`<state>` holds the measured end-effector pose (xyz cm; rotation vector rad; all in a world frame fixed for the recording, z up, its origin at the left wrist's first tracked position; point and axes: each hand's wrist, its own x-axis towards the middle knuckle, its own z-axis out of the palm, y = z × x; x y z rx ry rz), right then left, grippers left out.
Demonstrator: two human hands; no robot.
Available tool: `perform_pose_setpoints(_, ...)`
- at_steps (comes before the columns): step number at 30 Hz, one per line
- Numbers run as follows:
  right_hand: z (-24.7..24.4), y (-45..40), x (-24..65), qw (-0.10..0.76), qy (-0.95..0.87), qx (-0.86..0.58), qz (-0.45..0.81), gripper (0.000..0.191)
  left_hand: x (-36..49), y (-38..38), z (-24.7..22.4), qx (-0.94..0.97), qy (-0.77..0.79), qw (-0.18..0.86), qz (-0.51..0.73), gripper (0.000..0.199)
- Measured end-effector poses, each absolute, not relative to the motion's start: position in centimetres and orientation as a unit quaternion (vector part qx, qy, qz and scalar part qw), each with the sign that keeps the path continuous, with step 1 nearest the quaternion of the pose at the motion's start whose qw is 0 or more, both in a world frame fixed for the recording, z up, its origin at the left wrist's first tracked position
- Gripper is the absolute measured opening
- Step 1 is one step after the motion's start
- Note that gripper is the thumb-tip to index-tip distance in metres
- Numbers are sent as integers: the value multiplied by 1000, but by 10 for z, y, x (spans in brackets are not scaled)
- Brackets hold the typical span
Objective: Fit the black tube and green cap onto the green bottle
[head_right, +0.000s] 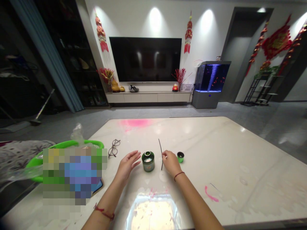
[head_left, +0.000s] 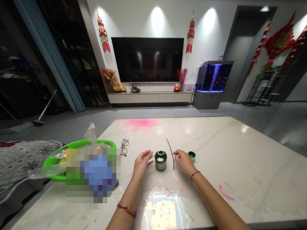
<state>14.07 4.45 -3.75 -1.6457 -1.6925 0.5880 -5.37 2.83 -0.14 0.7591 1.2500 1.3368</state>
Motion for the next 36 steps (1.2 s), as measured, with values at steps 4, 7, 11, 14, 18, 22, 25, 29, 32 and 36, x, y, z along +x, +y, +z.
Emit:
perform_pose_setpoints(4, -39, 42, 137, 265, -693, -654, 146, 26, -51, 27, -1, 394, 554, 501, 535, 28)
perform_pose_setpoints(7, -40, 40, 134, 199, -714, -662, 109, 27, -45, 26, -2, 444, 530, 493, 528, 33)
perform_pose_setpoints(11, -42, 41, 132, 156, -732, -658, 81, 24, -37, 24, -7, 498, 495, 494, 513, 51)
perform_pose_setpoints(14, -44, 42, 132, 154, -733, -659, 68, 21, -35, 23, -12, 541, 499, 466, 491, 65)
perform_pose_setpoints(18, -45, 43, 131, 153, -725, -669, 60, 17, -36, 23, -17, 563, 508, 453, 470, 73)
perform_pose_setpoints(22, -42, 42, 130, 146, -708, -689, 54, 18, -37, 26, -19, 568, 515, 446, 461, 67)
perform_pose_setpoints(25, -41, 41, 130, 132, -699, -700, 54, 19, -38, 28, -20, 562, 508, 453, 470, 64)
perform_pose_setpoints(29, -41, 42, 131, 120, -693, -708, 61, 20, -39, 29, -21, 560, 497, 457, 480, 63)
perform_pose_setpoints(32, -41, 43, 131, 117, -693, -709, 61, 20, -38, 27, -18, 546, 502, 467, 481, 62)
perform_pose_setpoints(36, -41, 43, 132, 124, -691, -709, 62, 20, -35, 25, -14, 537, 504, 470, 487, 59)
